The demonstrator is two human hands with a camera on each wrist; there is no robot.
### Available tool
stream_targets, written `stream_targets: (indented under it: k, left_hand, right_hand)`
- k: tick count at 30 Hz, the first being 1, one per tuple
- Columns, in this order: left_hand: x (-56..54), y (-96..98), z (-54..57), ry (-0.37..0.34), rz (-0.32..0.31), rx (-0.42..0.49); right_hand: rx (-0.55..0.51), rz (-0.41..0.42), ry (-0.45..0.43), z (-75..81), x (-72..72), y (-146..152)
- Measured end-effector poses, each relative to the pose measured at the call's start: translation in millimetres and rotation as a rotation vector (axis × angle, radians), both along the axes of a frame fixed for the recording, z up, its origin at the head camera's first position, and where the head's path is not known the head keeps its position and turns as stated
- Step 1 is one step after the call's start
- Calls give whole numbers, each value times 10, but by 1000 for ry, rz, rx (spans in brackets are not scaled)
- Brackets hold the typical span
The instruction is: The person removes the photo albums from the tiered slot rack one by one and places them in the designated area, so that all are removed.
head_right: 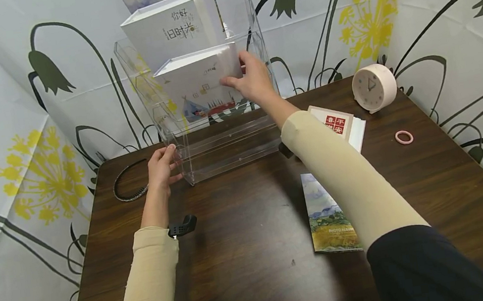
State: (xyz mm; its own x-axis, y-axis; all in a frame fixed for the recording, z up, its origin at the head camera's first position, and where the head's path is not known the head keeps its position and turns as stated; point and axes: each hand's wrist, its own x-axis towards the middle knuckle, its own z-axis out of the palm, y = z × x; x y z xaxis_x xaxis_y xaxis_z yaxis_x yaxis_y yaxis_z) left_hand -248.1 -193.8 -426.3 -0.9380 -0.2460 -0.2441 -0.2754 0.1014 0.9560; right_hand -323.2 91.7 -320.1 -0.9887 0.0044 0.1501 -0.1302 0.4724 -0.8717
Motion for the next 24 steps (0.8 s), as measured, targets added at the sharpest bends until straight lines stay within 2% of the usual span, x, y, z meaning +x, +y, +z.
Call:
stream_targets:
  k: [7,14,17,24]
  left_hand:
    - [-4,2,-7,-1,-4,-16]
    - [-1,-2,1,6,1,2]
    - [6,-4,6,5,-2,6]
    - [10,-2,6,0,-2,16]
  right_hand:
    - [-32,25,59,-37,11,25]
    - [-87,97,189,28,27,36]
    - [-83,128,235,69,50,60]
    - [1,217,355,198,149,105]
